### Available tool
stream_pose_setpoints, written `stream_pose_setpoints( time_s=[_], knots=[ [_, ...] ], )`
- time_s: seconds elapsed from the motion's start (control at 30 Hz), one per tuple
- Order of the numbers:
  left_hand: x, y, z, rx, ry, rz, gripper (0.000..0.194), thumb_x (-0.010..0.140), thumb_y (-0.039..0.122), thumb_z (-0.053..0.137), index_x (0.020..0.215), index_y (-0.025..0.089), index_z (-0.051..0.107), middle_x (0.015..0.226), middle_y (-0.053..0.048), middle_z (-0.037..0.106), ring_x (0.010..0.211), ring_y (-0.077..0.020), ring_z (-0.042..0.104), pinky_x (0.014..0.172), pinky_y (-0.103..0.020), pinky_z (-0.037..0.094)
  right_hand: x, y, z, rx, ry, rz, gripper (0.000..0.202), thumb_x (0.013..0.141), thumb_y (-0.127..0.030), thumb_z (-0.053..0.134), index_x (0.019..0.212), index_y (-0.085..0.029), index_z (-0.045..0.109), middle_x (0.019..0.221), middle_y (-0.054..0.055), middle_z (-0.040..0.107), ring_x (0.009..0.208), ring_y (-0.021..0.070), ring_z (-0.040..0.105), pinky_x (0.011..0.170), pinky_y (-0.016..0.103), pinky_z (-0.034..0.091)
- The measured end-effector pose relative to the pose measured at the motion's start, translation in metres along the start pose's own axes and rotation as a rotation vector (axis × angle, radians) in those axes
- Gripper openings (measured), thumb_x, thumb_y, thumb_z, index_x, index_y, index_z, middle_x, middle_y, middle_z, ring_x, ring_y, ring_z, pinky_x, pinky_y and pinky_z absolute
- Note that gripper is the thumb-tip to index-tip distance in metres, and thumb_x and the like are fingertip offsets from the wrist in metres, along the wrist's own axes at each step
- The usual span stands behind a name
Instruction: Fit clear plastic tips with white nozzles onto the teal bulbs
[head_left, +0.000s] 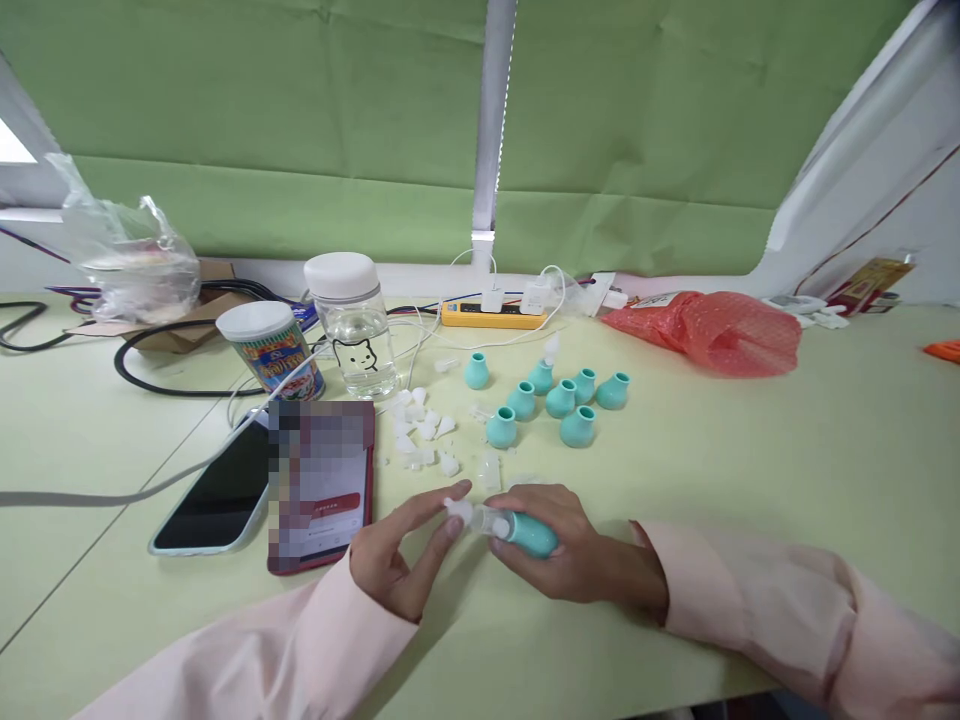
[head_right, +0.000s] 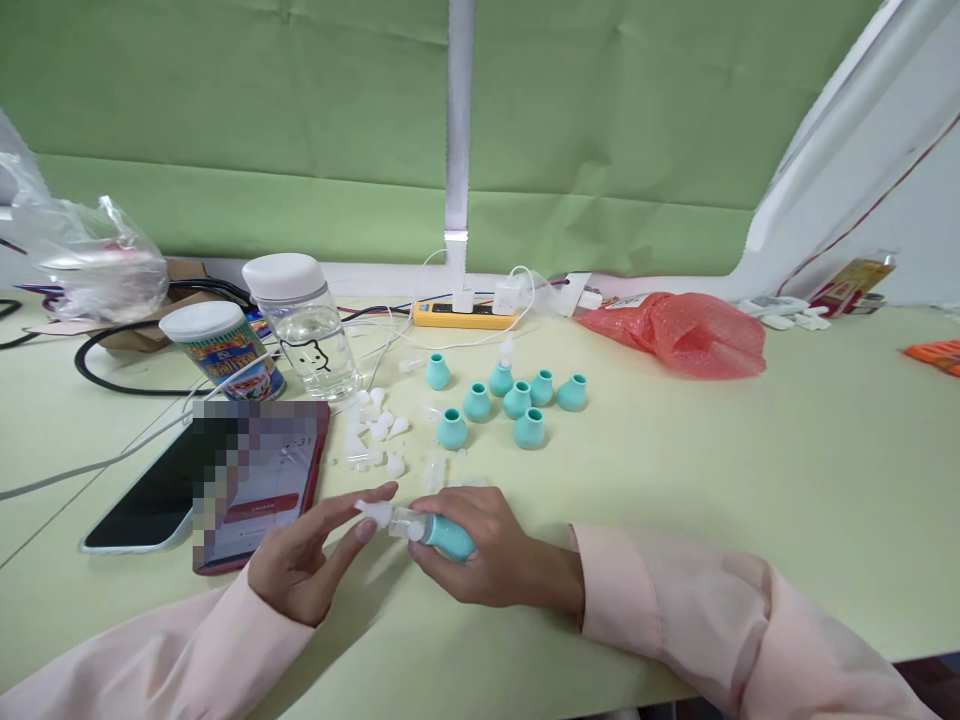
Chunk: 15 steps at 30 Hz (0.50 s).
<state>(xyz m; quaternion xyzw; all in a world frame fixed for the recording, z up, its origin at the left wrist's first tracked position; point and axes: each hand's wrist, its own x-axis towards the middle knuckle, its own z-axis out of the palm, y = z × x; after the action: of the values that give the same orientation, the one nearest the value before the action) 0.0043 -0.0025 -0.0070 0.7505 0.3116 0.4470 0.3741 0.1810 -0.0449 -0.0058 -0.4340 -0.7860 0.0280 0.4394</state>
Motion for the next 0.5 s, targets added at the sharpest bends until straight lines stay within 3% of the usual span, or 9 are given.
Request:
stream_pose_setpoints(
  time_s=[0.1, 0.23, 0.33, 0.4, 0.5],
  knots=[
    [-0.005, 0.001, 0.006, -0.158, -0.018, -0.185, 0.020, 0.080, 0.037, 0.051, 0.089, 0.019, 0.057, 0.091, -0.008, 0.069, 0.086, -0.0232, 0.064, 0.081, -0.038, 0.049, 0.001, 0.000, 0.000, 0.005, 0.031, 0.001, 0.019, 0.073, -0.020, 0.054, 0.091, -0.018, 0.051, 0.074, 0.002, 0.065, 0.064, 0.0139, 0.061, 0.059, 0.024, 0.047],
    [-0.004, 0.001, 0.011, -0.378, 0.021, -0.259, 0.022, 0.076, 0.039, 0.057, 0.080, 0.018, 0.059, 0.082, -0.008, 0.069, 0.090, -0.0226, 0.062, 0.082, -0.035, 0.049, 0.000, 0.000, 0.001, -0.010, 0.030, -0.004, 0.019, 0.073, -0.020, 0.053, 0.092, -0.018, 0.050, 0.073, 0.003, 0.065, 0.064, 0.0140, 0.061, 0.059, 0.024, 0.046],
    [-0.001, 0.000, 0.014, -0.472, 0.098, -0.218, 0.018, 0.071, 0.035, 0.063, 0.071, 0.016, 0.061, 0.075, -0.005, 0.065, 0.072, -0.0172, 0.062, 0.060, -0.025, 0.053, -0.001, -0.001, 0.000, -0.049, 0.006, -0.043, 0.019, 0.074, -0.021, 0.053, 0.092, -0.017, 0.050, 0.068, 0.001, 0.063, 0.058, 0.0130, 0.058, 0.054, 0.024, 0.044],
    [0.001, 0.001, 0.015, -0.512, 0.120, -0.203, 0.017, 0.069, 0.032, 0.065, 0.068, 0.015, 0.061, 0.065, -0.001, 0.060, 0.052, -0.0107, 0.055, 0.043, -0.019, 0.047, -0.001, -0.002, 0.000, -0.069, -0.004, -0.055, 0.019, 0.074, -0.021, 0.052, 0.092, -0.016, 0.050, 0.066, 0.001, 0.061, 0.056, 0.0121, 0.056, 0.052, 0.023, 0.042],
    [0.002, 0.005, 0.015, -0.579, 0.086, -0.305, 0.019, 0.069, 0.032, 0.066, 0.069, 0.014, 0.059, 0.051, 0.002, 0.056, 0.039, -0.0071, 0.047, 0.033, -0.016, 0.041, 0.000, -0.003, 0.000, -0.090, -0.013, -0.049, 0.018, 0.075, -0.020, 0.052, 0.092, -0.016, 0.050, 0.068, 0.001, 0.061, 0.057, 0.0118, 0.055, 0.052, 0.023, 0.041]
  ],
)
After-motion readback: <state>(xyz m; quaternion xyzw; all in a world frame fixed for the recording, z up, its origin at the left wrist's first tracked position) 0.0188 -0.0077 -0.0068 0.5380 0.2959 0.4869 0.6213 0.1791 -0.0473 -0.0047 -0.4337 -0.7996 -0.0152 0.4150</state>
